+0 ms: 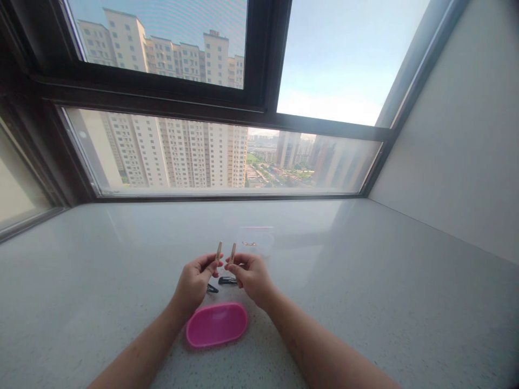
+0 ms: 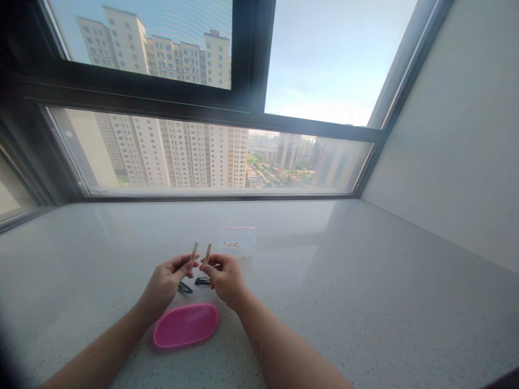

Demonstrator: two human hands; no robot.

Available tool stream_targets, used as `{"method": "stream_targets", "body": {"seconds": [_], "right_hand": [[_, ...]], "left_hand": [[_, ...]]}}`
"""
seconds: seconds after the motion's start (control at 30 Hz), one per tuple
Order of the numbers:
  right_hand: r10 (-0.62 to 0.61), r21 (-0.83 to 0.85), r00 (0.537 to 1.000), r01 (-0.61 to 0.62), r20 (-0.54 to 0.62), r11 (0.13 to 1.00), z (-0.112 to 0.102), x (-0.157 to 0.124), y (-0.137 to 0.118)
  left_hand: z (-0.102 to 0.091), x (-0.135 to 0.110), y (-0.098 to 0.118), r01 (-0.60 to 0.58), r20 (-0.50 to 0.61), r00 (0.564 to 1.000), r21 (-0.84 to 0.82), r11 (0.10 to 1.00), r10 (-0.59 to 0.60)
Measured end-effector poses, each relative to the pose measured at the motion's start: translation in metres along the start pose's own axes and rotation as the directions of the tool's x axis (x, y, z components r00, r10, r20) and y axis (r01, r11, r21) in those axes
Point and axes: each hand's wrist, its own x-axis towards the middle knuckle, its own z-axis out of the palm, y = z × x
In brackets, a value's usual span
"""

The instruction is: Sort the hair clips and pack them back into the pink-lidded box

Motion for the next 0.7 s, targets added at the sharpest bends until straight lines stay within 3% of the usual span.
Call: {"method": "stream_targets", "body": {"seconds": [0.37, 0.7], "right_hand": [[-0.032, -0.015, 0.999, 0.032, 0.011, 0.999, -0.0002, -0.0007, -0.0032], [-0.015, -0.027, 1.0, 0.016, 0.011, 1.0, -0.0001, -0.0016, -0.0036]], "left_hand": [[0.0, -0.0014, 0.0025, -0.021, 0.078, 0.997, -0.016, 1.0, 0.022], [0.0004, -0.0014, 0.0051, -0.024, 0.031, 0.999, -0.026, 0.999, 0.025]]}}
